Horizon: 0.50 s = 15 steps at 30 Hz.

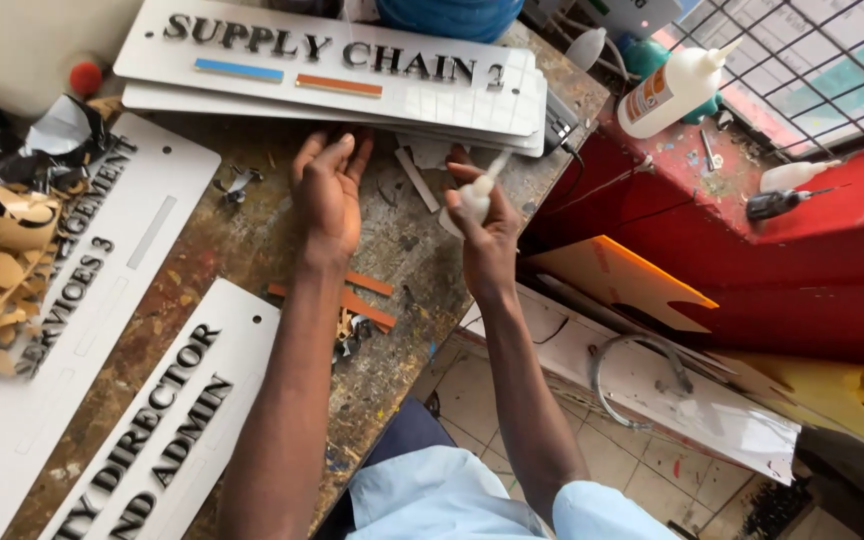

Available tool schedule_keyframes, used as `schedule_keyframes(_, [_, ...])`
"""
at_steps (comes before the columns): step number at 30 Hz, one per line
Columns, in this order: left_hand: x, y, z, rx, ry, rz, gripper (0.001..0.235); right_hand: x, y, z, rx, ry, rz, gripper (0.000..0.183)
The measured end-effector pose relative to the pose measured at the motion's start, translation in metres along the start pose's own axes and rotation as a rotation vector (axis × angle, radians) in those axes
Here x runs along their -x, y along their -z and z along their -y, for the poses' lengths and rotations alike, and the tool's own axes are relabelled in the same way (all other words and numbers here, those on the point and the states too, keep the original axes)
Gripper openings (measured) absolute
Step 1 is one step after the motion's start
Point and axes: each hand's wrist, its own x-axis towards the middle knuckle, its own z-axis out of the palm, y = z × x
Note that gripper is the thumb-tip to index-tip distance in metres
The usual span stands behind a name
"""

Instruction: Applying adhesive to small acrylic strips and precisely placing them onto signboards to complete office signage.

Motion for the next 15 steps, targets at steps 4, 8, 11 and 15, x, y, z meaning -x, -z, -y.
schedule_keyframes(4, [0.000, 0.003, -0.005, 0.009, 0.040, 0.051, 0.049, 0.008, -0.033, 0.021, 0.440, 0.112, 0.166, 0.036])
schedule_keyframes(8, [0.032, -0.032, -0.048, -0.103, 0.060, 0.115, 0.057, 0.022, -0.046, 0.042, 0.647, 0.101, 0.385, 0.034])
schedule_keyframes(11, [0.034, -0.040, -0.063, -0.142, 0.062, 0.135, 0.058, 0.030, -0.055, 0.050, 0.404, 0.015, 0.494, 0.038])
schedule_keyframes(15, [0.031, -0.038, -0.067, -0.188, 0.024, 0.222, 0.054, 0.026, -0.054, 0.035, 0.162, 0.010, 0.284, 0.044])
